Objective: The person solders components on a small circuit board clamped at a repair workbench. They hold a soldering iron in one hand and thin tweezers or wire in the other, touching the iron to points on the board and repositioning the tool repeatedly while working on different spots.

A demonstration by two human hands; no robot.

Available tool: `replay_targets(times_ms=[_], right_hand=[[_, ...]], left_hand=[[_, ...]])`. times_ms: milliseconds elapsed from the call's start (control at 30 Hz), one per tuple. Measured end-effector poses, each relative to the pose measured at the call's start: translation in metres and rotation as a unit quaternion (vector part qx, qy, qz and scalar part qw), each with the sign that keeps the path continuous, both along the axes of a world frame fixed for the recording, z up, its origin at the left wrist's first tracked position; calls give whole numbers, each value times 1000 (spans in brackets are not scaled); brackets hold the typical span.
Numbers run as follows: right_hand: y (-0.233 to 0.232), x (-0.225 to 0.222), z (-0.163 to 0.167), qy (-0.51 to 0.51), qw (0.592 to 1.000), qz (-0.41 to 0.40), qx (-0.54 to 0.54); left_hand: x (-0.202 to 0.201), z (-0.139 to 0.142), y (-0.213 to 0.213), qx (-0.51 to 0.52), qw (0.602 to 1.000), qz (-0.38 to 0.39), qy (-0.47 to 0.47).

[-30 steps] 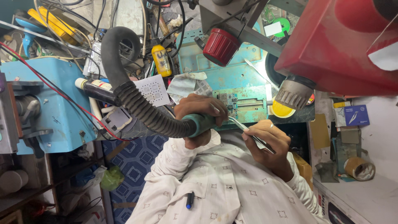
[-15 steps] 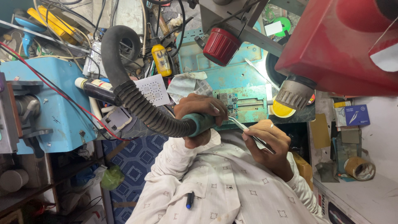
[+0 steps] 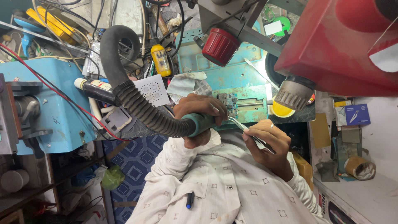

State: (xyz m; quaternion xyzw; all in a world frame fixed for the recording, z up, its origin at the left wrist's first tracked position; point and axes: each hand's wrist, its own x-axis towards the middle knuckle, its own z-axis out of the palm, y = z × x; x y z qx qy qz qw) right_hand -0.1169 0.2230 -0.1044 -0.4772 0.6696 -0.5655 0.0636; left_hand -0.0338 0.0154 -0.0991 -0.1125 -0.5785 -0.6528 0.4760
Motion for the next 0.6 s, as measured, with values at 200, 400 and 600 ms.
replay_targets(times_ms=[200,400,600], right_hand=[[1,1,0,-11,1000,-12,3],[0,2,0,-5,1000,-19,15],[0,3,0,-8,1000,-23,13]], left_hand=[[-4,-2,2,21,999,8,27],[-3,-3,3,27,999,4,23],[-2,-4,1,25,999,5,21]])
